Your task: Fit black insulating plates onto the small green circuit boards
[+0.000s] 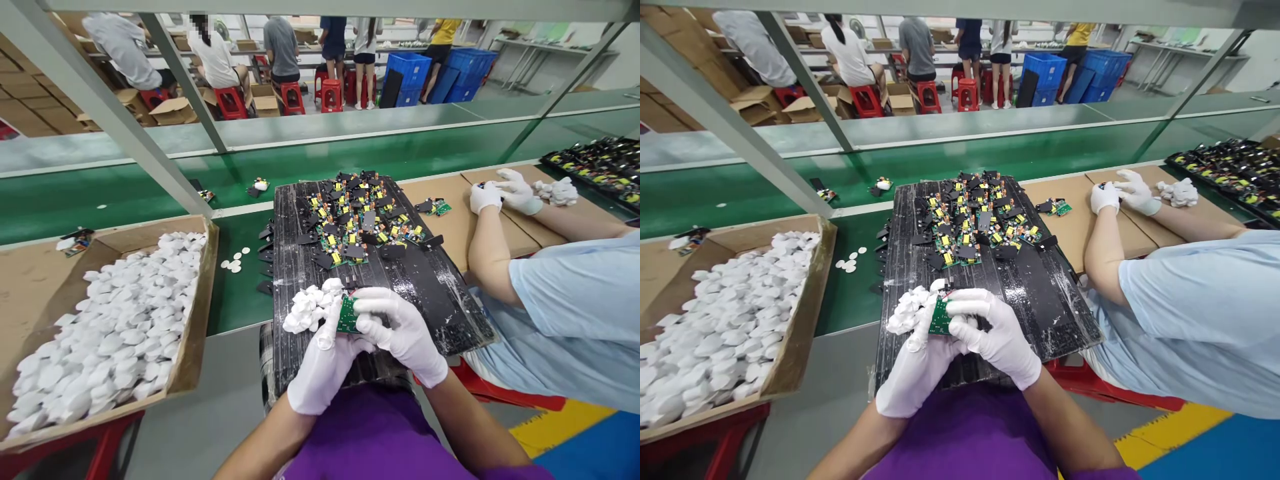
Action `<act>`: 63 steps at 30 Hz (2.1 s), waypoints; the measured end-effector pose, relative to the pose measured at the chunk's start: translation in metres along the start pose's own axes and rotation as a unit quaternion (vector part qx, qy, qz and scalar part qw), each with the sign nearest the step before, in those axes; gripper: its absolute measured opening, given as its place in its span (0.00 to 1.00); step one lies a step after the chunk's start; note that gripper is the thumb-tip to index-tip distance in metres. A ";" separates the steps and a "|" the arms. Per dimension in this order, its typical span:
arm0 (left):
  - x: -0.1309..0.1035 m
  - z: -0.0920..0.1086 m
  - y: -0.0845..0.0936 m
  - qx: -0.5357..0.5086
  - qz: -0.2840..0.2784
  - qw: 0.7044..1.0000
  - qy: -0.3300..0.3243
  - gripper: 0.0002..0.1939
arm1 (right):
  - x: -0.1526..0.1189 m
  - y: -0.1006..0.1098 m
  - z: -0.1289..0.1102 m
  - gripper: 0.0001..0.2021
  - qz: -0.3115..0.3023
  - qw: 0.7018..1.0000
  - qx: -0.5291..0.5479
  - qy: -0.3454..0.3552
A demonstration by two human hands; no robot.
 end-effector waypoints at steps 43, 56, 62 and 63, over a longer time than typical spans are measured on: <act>-0.001 -0.007 0.011 0.233 -0.066 0.969 -0.044 0.29 | 0.005 -0.031 0.020 0.22 -0.050 0.903 0.320 -0.282; -0.003 -0.005 0.018 0.296 -0.041 0.952 -0.065 0.25 | 0.002 -0.029 0.018 0.21 -0.001 0.928 0.259 -0.267; -0.001 -0.008 0.012 0.132 -0.078 0.988 -0.035 0.23 | -0.004 -0.026 0.019 0.19 -0.050 0.932 0.216 -0.286; -0.001 -0.008 0.012 0.146 -0.085 0.985 -0.041 0.24 | -0.004 -0.026 0.018 0.18 -0.047 0.934 0.202 -0.290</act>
Point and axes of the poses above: each hand's wrist, its own x-axis towards the middle knuckle, its own y-axis out of the back of the hand, z = x × y, the point moved 4 cm from there along x, towards the middle knuckle, and after that the axes turned 12 degrees about -y, right-handed, at the moved point
